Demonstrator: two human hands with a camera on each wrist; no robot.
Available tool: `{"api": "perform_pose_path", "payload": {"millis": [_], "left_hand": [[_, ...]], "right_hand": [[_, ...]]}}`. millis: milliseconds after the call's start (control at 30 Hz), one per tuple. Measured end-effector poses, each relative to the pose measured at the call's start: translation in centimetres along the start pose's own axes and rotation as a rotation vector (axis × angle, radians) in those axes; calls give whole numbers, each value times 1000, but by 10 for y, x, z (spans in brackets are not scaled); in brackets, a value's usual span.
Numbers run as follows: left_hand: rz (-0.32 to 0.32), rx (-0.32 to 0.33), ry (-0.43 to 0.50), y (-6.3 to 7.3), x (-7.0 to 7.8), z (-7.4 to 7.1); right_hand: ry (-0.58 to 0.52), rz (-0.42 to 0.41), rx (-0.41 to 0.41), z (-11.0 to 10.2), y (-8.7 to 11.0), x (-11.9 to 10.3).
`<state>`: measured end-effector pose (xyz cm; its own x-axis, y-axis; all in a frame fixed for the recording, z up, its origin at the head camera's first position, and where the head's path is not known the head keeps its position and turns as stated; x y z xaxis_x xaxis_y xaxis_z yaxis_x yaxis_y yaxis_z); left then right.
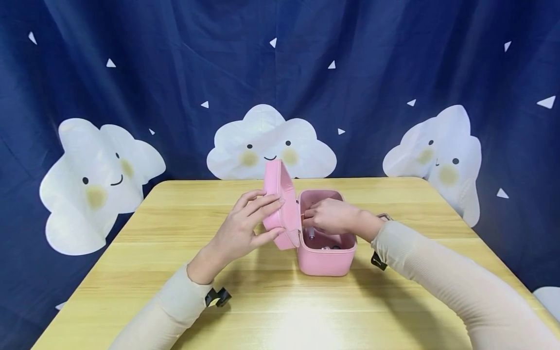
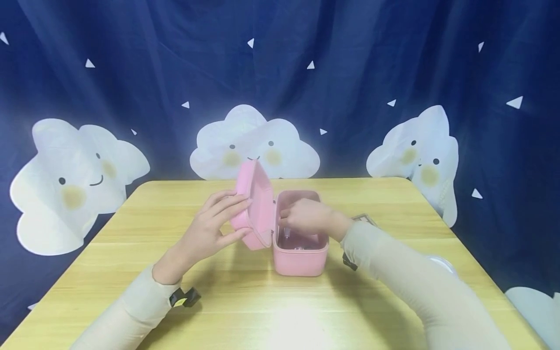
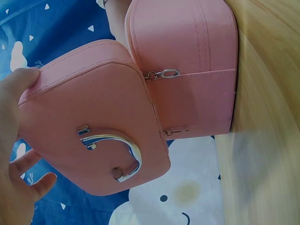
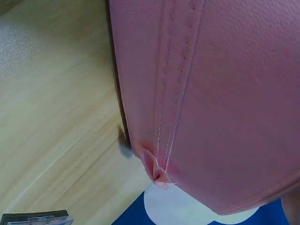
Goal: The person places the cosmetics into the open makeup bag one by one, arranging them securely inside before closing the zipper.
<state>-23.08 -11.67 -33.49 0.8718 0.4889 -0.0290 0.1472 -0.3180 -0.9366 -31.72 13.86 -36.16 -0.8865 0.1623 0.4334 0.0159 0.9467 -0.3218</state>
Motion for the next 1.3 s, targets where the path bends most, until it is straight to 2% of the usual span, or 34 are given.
{"api": "perform_pose_path", "payload": {"millis": [200, 333, 500, 700, 767, 933, 1167, 1300], "left_hand": [[0, 7, 4, -1, 1, 1], [-3, 2, -2, 1, 1, 1], [-12, -6, -1, 3, 1, 1], [-2, 3, 4, 1, 1, 1], [0, 4, 4, 1, 0, 1], [-2, 1, 9, 0, 1, 0], [4, 3, 11, 1, 1, 0], [0, -1, 10, 1, 0, 1]], "right_hand": [[30, -34, 2, 0, 0, -1], [82, -12, -2, 0, 0, -3], [110, 122, -13, -5, 1, -6], [38, 275, -77, -17, 1, -6], [3, 308, -46, -22, 3, -5], [-77, 353, 90, -31, 12, 0], [-113, 445, 205, -45, 31, 7], [-110, 486, 233, -52, 42, 8]]}}
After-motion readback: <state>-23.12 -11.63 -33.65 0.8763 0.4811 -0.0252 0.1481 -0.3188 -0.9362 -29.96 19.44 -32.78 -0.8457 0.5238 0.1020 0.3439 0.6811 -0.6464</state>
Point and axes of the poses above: each hand's wrist, its own y-axis away from the middle knuckle, its own z-axis out of the palm, x = y × z, the point moved 1 cm from there along -y, towards the middle knuckle, and after that the axes turned 15 degrees about x, right-handed, at the moved point
